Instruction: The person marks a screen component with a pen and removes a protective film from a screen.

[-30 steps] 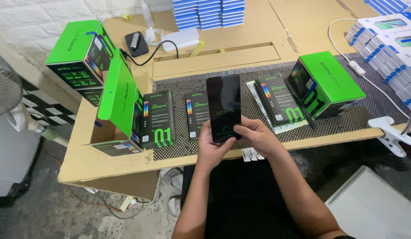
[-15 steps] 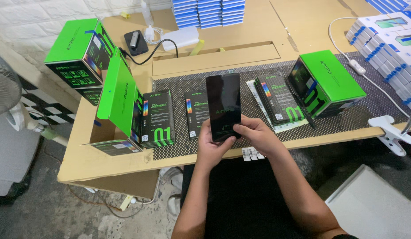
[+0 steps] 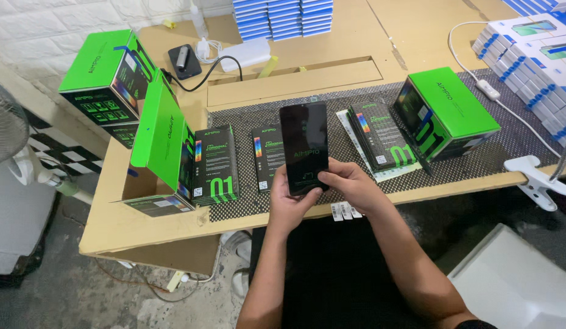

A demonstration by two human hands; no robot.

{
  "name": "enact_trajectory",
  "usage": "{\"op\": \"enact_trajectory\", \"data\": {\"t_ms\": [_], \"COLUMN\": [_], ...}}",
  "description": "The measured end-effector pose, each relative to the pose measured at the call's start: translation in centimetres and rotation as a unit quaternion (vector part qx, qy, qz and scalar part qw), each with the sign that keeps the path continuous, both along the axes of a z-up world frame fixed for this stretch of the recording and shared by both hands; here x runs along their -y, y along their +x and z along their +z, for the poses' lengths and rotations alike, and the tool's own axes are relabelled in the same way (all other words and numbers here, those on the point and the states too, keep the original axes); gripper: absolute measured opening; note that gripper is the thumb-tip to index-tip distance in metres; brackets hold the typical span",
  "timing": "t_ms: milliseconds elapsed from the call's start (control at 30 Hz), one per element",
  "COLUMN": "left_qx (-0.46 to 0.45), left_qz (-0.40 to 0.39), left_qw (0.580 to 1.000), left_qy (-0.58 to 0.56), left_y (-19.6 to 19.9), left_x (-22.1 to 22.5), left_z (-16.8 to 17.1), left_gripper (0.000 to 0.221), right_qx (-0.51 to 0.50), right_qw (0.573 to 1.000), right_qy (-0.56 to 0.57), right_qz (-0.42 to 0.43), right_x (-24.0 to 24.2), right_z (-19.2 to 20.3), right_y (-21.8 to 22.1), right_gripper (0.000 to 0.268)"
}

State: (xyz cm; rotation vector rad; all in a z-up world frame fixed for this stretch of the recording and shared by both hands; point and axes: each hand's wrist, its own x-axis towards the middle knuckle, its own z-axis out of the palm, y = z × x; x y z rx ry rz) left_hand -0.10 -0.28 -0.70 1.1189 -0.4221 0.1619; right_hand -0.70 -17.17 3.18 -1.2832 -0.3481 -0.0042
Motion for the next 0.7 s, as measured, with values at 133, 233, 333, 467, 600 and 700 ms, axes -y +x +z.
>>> {"op": "enact_trajectory", "data": {"t_ms": [133, 233, 333, 467, 600, 700], "left_qx": [0.007, -0.004, -0.001, -0.006, -0.002, 0.01], "left_qz": [0.005, 0.009, 0.01, 0.008, 0.007, 0.014], "left_qw": [1.0, 1.0, 1.0, 1.0, 0.999, 0.999], "left_qy": [0.011, 0.019, 0.022, 0.021, 0.031, 0.044], "left_y": [-0.2, -0.4, -0.2, -0.4, 0.0, 0.4], "left_x": [0.0, 0.0, -0.1, -0.2, -0.3, -0.2], "left_z": [1.0, 1.4, 1.5, 1.8, 1.1, -0.1], "left_gripper": [0.071, 0.07, 0.072, 0.072, 0.068, 0.069], "right_qx": [-0.004, -0.014, -0.005, -0.01, -0.002, 0.005], "right_qw": [1.0, 1.0, 1.0, 1.0, 1.0, 1.0], "right_qy": [-0.002, -0.009, -0.003, -0.014, -0.018, -0.017], "right_qz": [-0.005, -0.003, -0.003, -0.005, -0.011, -0.013], "right_x": [0.6, 0.8, 0.5, 0.7, 0.0, 0.0], "right_z": [-1.2, -1.7, -1.1, -1.0, 1.1, 1.3], "right_y": [0.7, 0.8, 0.6, 0.5, -0.7, -0.9], "right_gripper": [0.021, 0.021, 0.02, 0.022, 0.022, 0.022]}}
